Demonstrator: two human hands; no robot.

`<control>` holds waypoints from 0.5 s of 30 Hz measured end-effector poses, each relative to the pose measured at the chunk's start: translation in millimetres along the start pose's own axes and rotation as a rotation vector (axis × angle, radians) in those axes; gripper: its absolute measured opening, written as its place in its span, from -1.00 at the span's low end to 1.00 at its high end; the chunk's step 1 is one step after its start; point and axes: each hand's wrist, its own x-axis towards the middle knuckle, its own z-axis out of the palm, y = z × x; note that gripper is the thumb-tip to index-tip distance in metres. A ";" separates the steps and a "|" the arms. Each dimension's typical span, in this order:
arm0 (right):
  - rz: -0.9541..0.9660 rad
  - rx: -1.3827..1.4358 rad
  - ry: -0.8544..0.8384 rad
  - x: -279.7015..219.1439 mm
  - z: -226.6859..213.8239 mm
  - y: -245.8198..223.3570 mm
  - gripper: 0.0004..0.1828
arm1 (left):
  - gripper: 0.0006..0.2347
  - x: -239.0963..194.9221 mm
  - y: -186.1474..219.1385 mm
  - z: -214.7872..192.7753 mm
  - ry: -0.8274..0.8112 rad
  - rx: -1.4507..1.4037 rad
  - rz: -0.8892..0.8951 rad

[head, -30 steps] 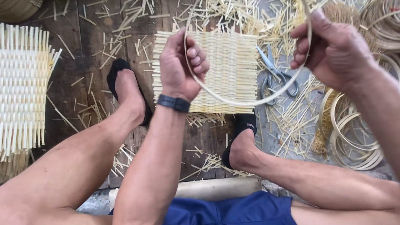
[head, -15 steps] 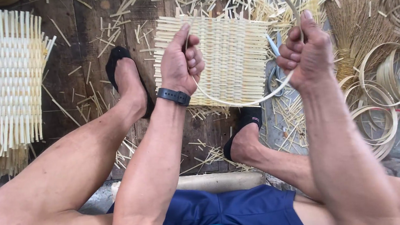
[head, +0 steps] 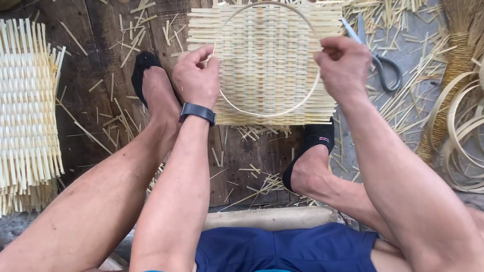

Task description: The person sits on the floor and trims a square woven bamboo sheet with scissors, presses it into a round wooden frame, and bends a thin bamboo ring around the edge to secure the woven sheet, forming a round bamboo sieve. They repeat the fitting and trimming steps on the sieve.

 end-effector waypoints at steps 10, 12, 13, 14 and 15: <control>0.030 -0.177 0.056 2.1 21.6 14.7 -0.72 | -0.83 11.0 45.9 -13.8 -0.202 0.520 -0.408; 0.108 -0.198 0.045 1.6 24.1 20.9 -0.78 | -0.77 13.3 43.4 -11.0 -0.171 0.478 -0.398; 0.106 -0.186 0.068 7.5 25.2 15.9 -0.78 | -0.77 19.6 38.1 -11.2 -0.179 0.476 -0.373; 0.080 -0.213 0.056 7.6 21.5 17.4 -0.81 | -0.78 15.3 28.6 -8.9 -0.206 0.439 -0.402; 0.054 -0.241 0.044 7.9 20.5 20.2 -0.83 | -0.79 11.4 16.3 -7.1 -0.232 0.403 -0.432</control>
